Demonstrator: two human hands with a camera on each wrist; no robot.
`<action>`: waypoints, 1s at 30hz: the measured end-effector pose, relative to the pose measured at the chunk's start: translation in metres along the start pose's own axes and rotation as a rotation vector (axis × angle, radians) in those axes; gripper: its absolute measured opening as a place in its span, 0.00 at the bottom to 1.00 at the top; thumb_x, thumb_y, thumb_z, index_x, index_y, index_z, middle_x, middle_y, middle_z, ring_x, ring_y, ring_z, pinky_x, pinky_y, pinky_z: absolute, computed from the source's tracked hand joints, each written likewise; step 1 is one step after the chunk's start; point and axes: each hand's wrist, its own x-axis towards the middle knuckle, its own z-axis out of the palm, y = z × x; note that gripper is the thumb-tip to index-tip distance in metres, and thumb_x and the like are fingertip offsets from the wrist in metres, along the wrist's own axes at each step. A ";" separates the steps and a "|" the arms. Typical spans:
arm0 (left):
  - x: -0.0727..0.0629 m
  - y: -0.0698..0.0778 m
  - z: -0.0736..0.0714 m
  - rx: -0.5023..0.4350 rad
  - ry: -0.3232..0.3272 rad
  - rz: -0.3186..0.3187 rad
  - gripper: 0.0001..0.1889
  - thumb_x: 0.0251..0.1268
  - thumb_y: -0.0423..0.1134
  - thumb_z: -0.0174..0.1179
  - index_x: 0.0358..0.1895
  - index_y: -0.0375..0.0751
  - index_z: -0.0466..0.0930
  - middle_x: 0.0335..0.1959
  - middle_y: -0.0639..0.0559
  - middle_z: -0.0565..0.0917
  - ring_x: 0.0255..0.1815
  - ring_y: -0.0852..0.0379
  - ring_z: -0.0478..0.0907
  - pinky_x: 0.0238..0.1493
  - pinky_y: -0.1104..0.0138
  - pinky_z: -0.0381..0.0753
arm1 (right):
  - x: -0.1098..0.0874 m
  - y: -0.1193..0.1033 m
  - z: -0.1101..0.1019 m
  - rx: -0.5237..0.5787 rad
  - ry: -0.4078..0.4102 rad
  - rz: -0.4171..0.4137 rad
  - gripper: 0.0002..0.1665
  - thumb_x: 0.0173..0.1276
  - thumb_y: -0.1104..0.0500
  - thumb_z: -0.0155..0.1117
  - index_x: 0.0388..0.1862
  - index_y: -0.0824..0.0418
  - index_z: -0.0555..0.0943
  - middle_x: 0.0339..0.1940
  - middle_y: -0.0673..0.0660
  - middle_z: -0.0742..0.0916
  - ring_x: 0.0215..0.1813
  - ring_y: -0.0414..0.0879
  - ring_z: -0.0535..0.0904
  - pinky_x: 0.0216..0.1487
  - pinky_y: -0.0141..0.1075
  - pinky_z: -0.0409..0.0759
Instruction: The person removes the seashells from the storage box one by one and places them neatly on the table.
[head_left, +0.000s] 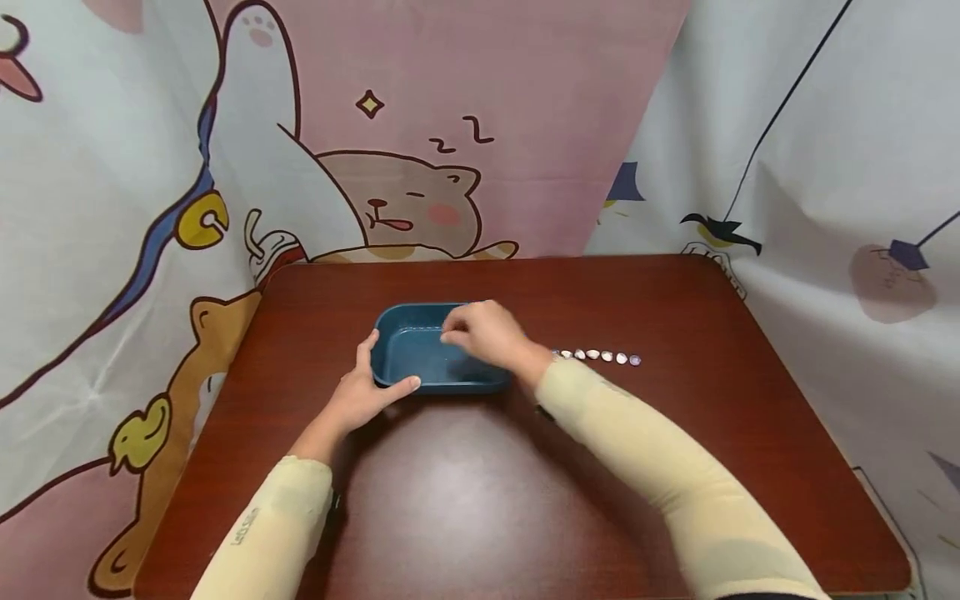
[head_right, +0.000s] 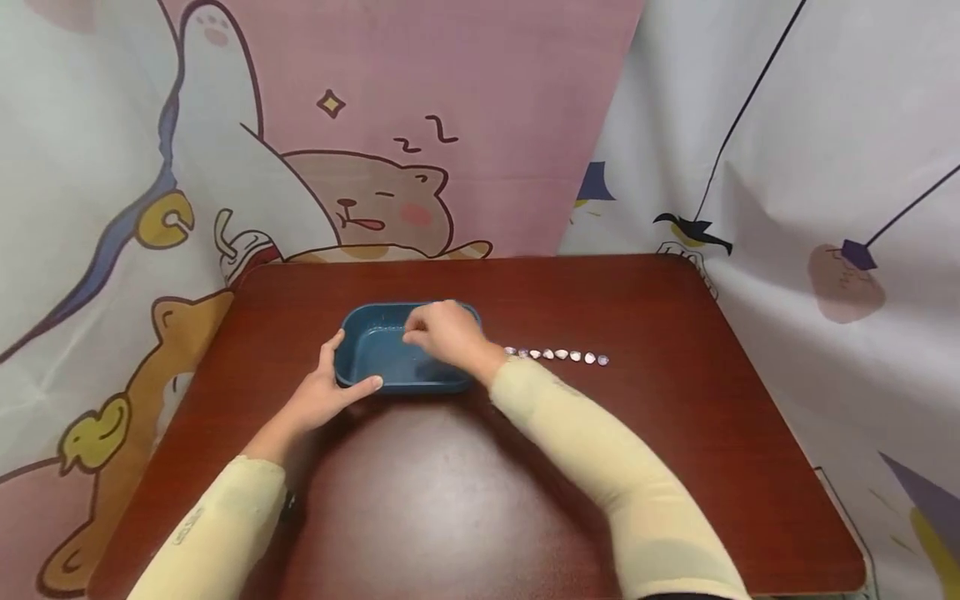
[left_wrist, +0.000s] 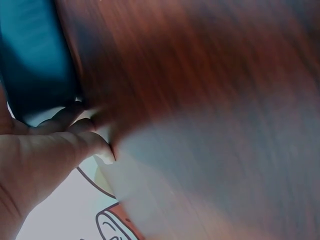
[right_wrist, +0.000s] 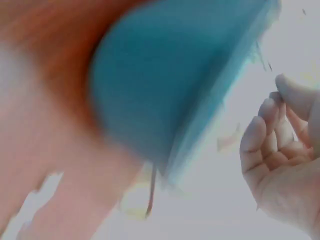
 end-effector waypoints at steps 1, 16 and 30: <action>0.000 0.000 0.000 0.006 0.001 -0.001 0.69 0.58 0.80 0.65 0.87 0.66 0.23 0.84 0.28 0.60 0.79 0.29 0.69 0.75 0.35 0.72 | -0.014 0.017 -0.018 0.031 0.059 0.043 0.07 0.74 0.52 0.75 0.44 0.53 0.93 0.39 0.50 0.95 0.40 0.43 0.88 0.46 0.40 0.85; -0.007 -0.005 -0.005 0.029 0.016 -0.015 0.68 0.59 0.78 0.66 0.87 0.64 0.23 0.84 0.25 0.59 0.77 0.26 0.70 0.75 0.34 0.71 | -0.182 0.209 -0.088 0.268 0.095 0.843 0.27 0.75 0.43 0.70 0.51 0.67 0.90 0.39 0.55 0.89 0.43 0.49 0.79 0.38 0.37 0.78; 0.001 0.003 0.001 0.044 0.004 -0.006 0.68 0.59 0.79 0.65 0.87 0.64 0.22 0.84 0.25 0.57 0.78 0.26 0.69 0.76 0.34 0.70 | -0.199 0.223 -0.085 0.284 0.109 0.911 0.25 0.75 0.44 0.68 0.45 0.67 0.90 0.32 0.49 0.88 0.37 0.46 0.78 0.33 0.35 0.77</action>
